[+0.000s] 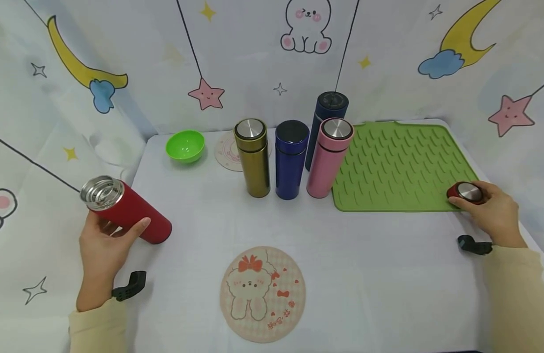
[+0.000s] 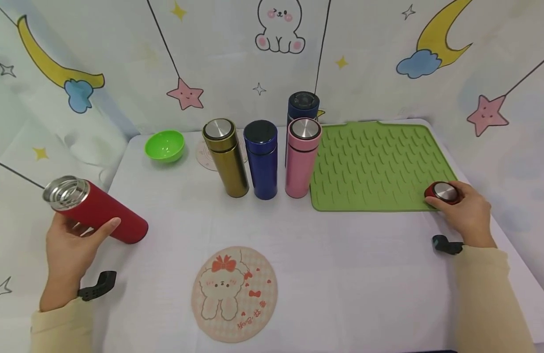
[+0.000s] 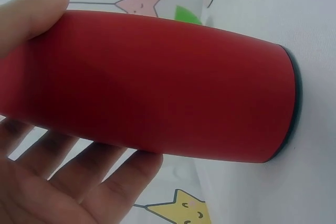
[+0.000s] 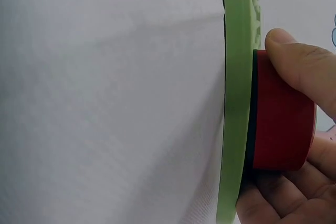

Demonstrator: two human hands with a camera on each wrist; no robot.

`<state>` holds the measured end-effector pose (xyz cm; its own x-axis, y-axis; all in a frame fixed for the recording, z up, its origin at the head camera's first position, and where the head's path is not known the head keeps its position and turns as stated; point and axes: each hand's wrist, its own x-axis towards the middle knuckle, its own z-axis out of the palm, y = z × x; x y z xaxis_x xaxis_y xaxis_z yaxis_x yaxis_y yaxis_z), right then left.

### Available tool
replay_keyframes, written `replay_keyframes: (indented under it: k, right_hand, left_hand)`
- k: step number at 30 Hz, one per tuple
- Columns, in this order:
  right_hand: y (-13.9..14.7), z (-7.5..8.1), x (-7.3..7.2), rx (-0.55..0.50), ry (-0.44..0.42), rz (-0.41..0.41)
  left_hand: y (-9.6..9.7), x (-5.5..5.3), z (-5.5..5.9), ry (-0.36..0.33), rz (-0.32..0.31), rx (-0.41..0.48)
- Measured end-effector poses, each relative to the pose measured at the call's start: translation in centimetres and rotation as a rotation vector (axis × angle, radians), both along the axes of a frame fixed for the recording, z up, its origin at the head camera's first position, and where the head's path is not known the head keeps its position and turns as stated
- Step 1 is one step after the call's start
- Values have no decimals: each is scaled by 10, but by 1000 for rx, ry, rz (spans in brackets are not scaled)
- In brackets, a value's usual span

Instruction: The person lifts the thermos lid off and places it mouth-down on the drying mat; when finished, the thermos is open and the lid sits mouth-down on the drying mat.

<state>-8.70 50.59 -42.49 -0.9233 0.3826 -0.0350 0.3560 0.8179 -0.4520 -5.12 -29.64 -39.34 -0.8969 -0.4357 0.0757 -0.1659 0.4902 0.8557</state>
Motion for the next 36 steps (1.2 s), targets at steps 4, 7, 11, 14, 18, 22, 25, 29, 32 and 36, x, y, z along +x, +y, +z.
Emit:
replay_keyframes:
  k: [4, 7, 11, 14, 18, 22, 25, 29, 32, 36]
  right_hand:
    - [1, 1, 0, 10, -29, 9]
    - [1, 2, 0, 14, -47, 10]
    - [1, 2, -2, 6, -51, 15]
    - [1, 1, -3, 1, -47, 16]
    - [2, 3, -2, -15, -45, 4]
    - [1, 4, 3, -54, -45, -14]
    - [-2, 4, 8, -67, -52, -44]
    - [-10, 11, 17, -89, -42, -109]
    - [-22, 19, 21, -99, -14, -133]
    - [-50, 28, 25, -57, 108, -72]
  left_hand:
    - [1, 0, 1, -3, -5, 20]
    - [2, 0, 1, -2, -5, 25]
    - [3, 1, 0, -9, 1, 25]
    - [3, 2, 0, -14, 4, 23]
    - [5, 3, -1, -17, -6, 34]
    - [10, 7, -3, 0, -11, 62]
    - [13, 14, -3, 85, 52, 104]
    - [17, 27, 2, 375, 154, 156]
    - [25, 37, 13, 631, 147, 212]
    - [49, 43, 28, 862, 22, 284]
